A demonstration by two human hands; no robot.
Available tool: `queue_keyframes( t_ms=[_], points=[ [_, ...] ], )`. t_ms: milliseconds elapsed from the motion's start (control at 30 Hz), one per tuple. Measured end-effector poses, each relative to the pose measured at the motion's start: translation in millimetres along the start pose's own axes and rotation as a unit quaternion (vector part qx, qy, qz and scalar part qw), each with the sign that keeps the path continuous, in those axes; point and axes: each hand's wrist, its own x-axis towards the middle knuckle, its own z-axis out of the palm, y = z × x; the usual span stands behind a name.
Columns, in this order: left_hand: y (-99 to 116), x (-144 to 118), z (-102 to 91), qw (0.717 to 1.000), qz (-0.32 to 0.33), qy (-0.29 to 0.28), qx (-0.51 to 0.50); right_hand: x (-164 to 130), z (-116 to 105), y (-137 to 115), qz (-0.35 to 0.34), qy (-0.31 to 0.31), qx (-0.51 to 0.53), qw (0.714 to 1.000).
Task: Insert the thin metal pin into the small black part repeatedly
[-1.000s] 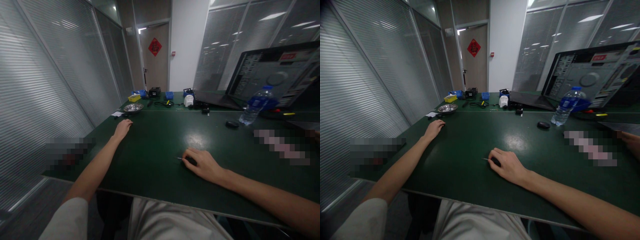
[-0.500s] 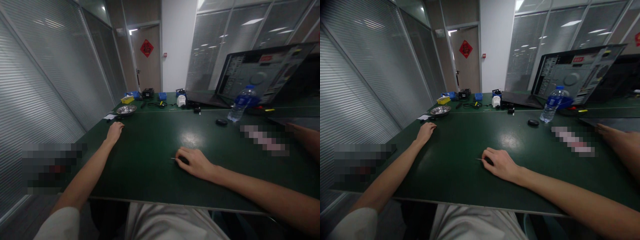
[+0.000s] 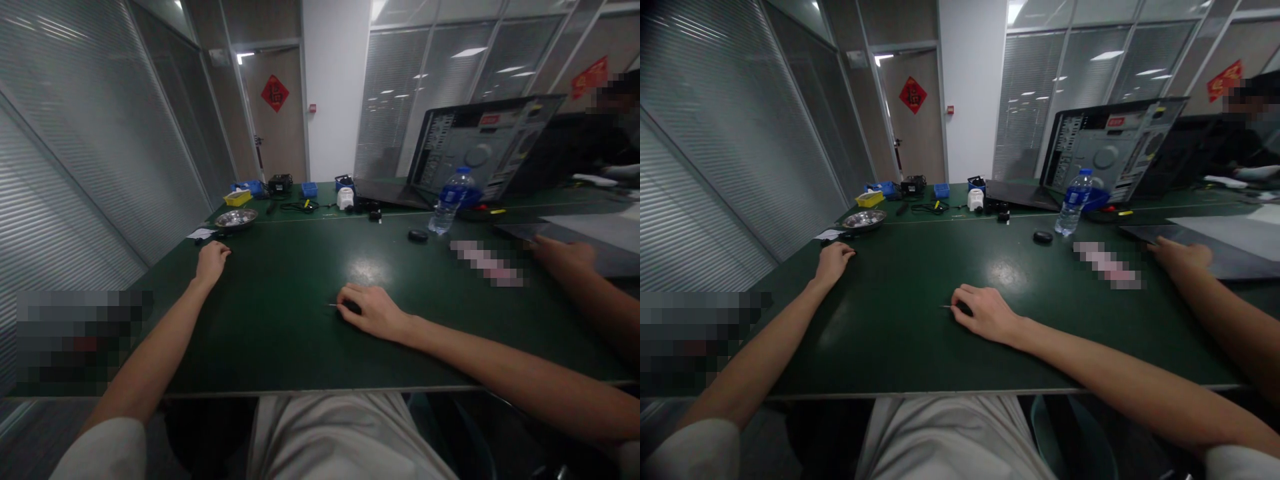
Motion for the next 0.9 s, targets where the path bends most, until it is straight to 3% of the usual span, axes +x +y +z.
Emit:
queue_keyframes(
  t_ms=[133, 300, 367, 467, 600, 667, 767, 900],
  points=[
    [1, -1, -2.2, 0.999, -0.021, 0.012, 0.030, -2, -3, 0, 0.008, 0.001, -0.001, 1.000],
    [16, 1, -7.8, 0.998, -0.048, -0.011, -0.046, -2, -2, 2, 0.004, 0.009, 0.004, 1.000],
    [39, -1, -9.7, 0.995, -0.034, -0.040, -0.090, -2, -1, 4, 0.010, 0.017, 0.004, 1.000],
    [96, -17, -9.0, 0.975, 0.044, -0.117, -0.184, -2, 1, 6, 0.024, 0.032, 0.002, 0.999],
    [186, -56, -2.6, 0.895, 0.188, -0.225, -0.337, -1, 1, 8, 0.047, 0.048, 0.002, 0.998],
    [218, -75, -0.7, 0.870, 0.222, -0.252, -0.362, -1, 1, 8, 0.055, 0.053, -0.001, 0.997],
    [240, -90, -2.2, 0.857, 0.226, -0.265, -0.379, -1, 1, 7, 0.057, 0.053, -0.005, 0.997],
    [239, -92, -7.4, 0.860, 0.223, -0.265, -0.375, 0, 1, 7, 0.054, 0.049, -0.011, 0.997]
  ],
)
